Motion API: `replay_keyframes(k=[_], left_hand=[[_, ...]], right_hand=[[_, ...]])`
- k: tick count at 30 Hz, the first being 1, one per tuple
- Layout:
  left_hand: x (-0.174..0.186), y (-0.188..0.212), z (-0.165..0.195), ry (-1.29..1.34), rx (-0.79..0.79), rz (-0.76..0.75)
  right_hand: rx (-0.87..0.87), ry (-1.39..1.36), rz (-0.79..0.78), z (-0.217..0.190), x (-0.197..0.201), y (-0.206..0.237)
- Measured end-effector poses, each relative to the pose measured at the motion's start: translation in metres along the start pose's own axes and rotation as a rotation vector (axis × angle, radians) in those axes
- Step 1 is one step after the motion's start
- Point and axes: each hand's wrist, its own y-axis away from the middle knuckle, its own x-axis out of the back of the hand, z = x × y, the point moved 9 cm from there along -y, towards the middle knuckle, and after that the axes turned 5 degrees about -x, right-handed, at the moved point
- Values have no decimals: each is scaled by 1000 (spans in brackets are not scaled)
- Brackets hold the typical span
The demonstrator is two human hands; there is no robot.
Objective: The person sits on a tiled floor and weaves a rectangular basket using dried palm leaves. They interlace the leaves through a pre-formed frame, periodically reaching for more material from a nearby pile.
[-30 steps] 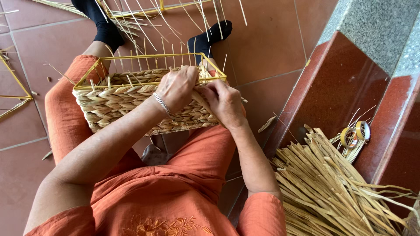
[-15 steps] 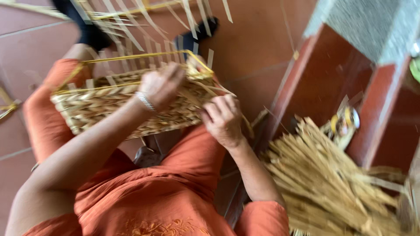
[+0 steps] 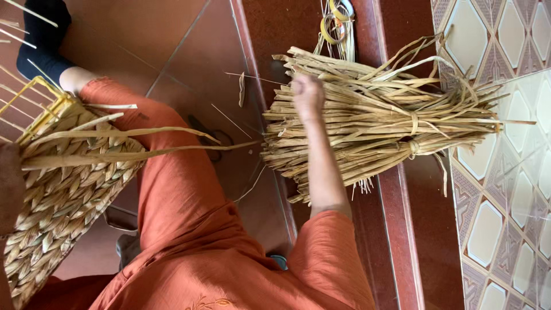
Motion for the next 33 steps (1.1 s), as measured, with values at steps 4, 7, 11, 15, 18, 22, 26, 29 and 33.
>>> replay_keyframes(k=[4, 7, 11, 15, 18, 22, 26, 29, 33], left_hand=[[11, 13, 24, -152, -158, 95], [18, 21, 52, -198, -200, 160], [20, 20, 78, -244, -225, 162], [25, 22, 107, -258, -285, 183], [30, 24, 130, -118, -232, 196], [47, 31, 199, -606, -472, 284], [51, 23, 221, -482, -444, 330], [49, 20, 225, -438, -501, 348], [45, 13, 222, -458, -550, 387]], right_hand=[[106, 397, 355, 53, 37, -27], [68, 487, 98, 69, 34, -54], [-2, 539, -47, 72, 28, -65], [-35, 378, -49, 51, 3, -69], [175, -212, -98, -16, -29, -47], [11, -896, -488, -111, -69, -15], [33, -1100, -726, -228, -63, 11], [331, -1111, -748, -316, -37, 39], [615, -1044, -748, -407, -19, 79]])
